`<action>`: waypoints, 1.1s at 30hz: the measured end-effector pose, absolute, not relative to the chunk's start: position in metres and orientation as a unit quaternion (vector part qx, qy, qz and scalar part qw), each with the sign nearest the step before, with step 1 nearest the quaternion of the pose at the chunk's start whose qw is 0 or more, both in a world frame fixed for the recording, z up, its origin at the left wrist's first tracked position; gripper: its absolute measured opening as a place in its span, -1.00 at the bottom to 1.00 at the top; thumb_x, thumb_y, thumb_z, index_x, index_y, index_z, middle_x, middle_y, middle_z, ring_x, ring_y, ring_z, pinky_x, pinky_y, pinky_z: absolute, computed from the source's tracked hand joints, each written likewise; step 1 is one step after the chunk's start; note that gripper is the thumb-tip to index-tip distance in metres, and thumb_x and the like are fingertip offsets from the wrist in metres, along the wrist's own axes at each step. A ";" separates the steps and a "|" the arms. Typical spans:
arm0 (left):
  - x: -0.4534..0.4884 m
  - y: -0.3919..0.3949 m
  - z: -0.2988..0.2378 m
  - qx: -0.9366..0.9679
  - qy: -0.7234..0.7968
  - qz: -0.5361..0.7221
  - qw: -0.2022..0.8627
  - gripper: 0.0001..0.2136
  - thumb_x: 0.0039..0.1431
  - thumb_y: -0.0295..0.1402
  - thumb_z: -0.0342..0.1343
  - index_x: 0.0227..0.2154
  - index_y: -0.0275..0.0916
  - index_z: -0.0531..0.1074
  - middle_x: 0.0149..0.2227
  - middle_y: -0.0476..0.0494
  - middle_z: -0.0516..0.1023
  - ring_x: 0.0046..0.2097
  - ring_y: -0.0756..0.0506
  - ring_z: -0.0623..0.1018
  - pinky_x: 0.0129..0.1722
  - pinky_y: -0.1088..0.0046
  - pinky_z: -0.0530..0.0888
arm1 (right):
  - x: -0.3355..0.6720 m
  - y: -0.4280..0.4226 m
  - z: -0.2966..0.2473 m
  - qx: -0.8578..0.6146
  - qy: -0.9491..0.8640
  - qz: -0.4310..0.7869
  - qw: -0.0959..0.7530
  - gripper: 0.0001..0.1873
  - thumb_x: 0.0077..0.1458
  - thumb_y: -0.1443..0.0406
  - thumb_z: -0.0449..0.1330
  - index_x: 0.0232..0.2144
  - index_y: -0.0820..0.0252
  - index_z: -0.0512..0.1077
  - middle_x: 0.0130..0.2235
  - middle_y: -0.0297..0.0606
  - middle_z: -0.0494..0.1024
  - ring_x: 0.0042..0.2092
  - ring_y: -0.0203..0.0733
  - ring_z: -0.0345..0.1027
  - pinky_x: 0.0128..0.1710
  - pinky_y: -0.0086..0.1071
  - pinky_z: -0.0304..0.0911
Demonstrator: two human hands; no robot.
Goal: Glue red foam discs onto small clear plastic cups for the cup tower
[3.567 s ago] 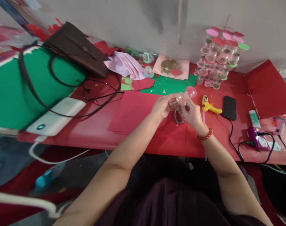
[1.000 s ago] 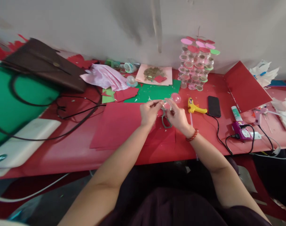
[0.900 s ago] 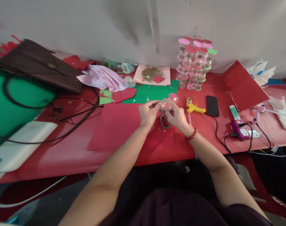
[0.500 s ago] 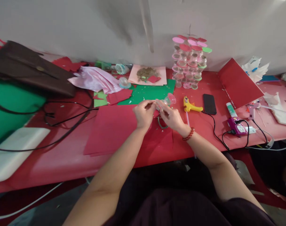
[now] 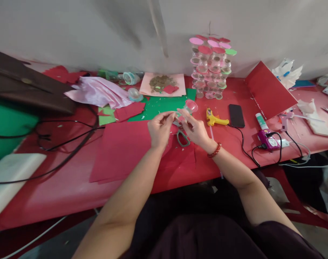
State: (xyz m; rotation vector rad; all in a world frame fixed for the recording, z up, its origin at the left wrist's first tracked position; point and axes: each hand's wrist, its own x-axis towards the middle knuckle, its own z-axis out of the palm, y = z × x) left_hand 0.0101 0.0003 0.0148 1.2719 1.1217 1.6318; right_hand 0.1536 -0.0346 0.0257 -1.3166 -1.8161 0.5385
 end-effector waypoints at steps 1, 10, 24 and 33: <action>0.010 -0.001 0.017 0.507 0.447 0.633 0.377 -0.75 0.05 -0.14 0.31 -0.33 -0.23 0.64 -0.35 -0.12 0.68 -0.31 -0.06 0.64 -0.17 0.41 0.59 | 0.154 -0.035 0.026 -0.521 -0.718 0.217 0.407 -0.46 0.36 0.32 0.04 0.34 -0.03 0.31 0.19 -0.19 0.59 -0.39 -0.36 0.47 -0.22 -0.45 0.46; -0.001 -0.002 0.025 0.570 0.477 0.604 0.287 -0.85 0.05 -0.23 0.31 -0.41 -0.20 0.65 -0.38 -0.10 0.69 -0.32 -0.10 0.64 -0.22 0.40 0.58 | 0.151 -0.036 0.022 -0.507 -0.734 0.228 0.391 -0.45 0.36 0.33 0.04 0.36 0.06 0.28 -0.21 -0.27 0.71 -0.37 -0.32 0.53 -0.27 -0.49 0.42; 0.014 0.006 0.011 0.393 0.471 0.670 0.418 -0.85 -0.18 -0.28 0.30 -0.51 -0.23 0.61 -0.49 -0.03 0.63 -0.44 -0.01 0.57 -0.29 0.43 0.57 | 0.152 -0.027 0.009 -0.453 -0.657 0.375 0.472 -0.43 0.35 0.32 0.05 0.36 -0.07 0.27 0.03 -0.26 0.68 -0.18 -0.25 0.65 -0.06 -0.28 0.58; 0.016 0.004 0.022 0.349 0.455 0.677 0.461 -0.89 -0.13 -0.30 0.22 -0.51 -0.22 0.49 -0.52 0.02 0.57 -0.45 0.02 0.57 -0.29 0.44 0.57 | 0.151 -0.021 0.016 -0.452 -0.562 0.473 0.507 -0.45 0.36 0.31 0.00 0.35 -0.06 0.22 -0.16 -0.28 0.71 -0.28 -0.22 0.65 -0.16 -0.24 0.61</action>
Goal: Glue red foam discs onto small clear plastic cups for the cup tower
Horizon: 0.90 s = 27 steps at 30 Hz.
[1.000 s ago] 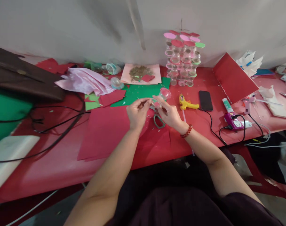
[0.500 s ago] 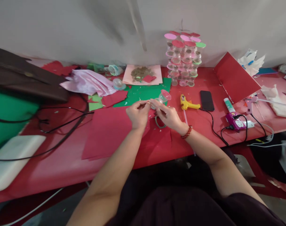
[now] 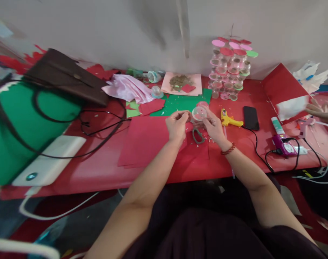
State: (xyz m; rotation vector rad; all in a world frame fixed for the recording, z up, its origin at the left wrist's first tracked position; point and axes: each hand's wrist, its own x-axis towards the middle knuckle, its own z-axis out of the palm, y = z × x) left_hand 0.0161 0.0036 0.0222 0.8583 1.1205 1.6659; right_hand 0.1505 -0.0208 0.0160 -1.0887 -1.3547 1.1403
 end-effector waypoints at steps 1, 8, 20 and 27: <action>0.013 0.005 0.024 0.350 0.449 0.679 0.463 -0.88 -0.11 -0.29 0.21 -0.50 -0.22 0.47 -0.50 0.01 0.57 -0.43 0.01 0.59 -0.29 0.44 0.57 | 0.152 -0.020 0.017 -0.455 -0.562 0.470 0.506 -0.46 0.37 0.28 0.01 0.35 -0.03 0.21 -0.21 -0.28 0.71 -0.30 -0.21 0.65 -0.19 -0.24 0.61; -0.025 0.009 0.047 0.341 0.466 0.647 0.499 -0.74 0.11 -0.08 0.10 -0.44 -0.13 0.24 -0.50 0.03 0.49 -0.38 -0.08 0.66 -0.37 0.44 0.55 | 0.153 -0.015 0.035 -0.451 -0.503 0.575 0.462 -0.54 0.37 0.27 0.07 0.27 0.13 0.18 -0.39 -0.37 0.65 -0.39 -0.27 0.60 -0.30 -0.39 0.54; -0.060 -0.014 0.024 0.484 0.570 0.587 0.311 -0.80 -0.10 -0.40 0.34 -0.34 -0.19 0.53 -0.16 -0.16 0.61 -0.06 -0.17 0.60 -0.06 0.31 0.55 | 0.202 -0.045 0.063 -0.679 -0.560 0.178 0.439 -0.72 0.35 0.12 0.14 -0.21 0.22 0.47 -0.44 -0.37 0.50 -0.39 -0.32 0.40 -0.27 -0.41 0.30; -0.038 -0.073 0.033 0.590 0.478 0.603 0.243 -0.88 0.23 -0.29 0.14 -0.35 -0.18 0.54 -0.08 -0.19 0.61 0.08 -0.19 0.55 0.21 0.18 0.42 | 0.368 -0.109 0.051 -0.867 -0.415 -0.116 0.251 -0.62 0.18 0.23 0.20 -0.02 0.35 0.50 -0.02 0.10 0.59 0.08 0.07 0.41 0.26 0.05 0.08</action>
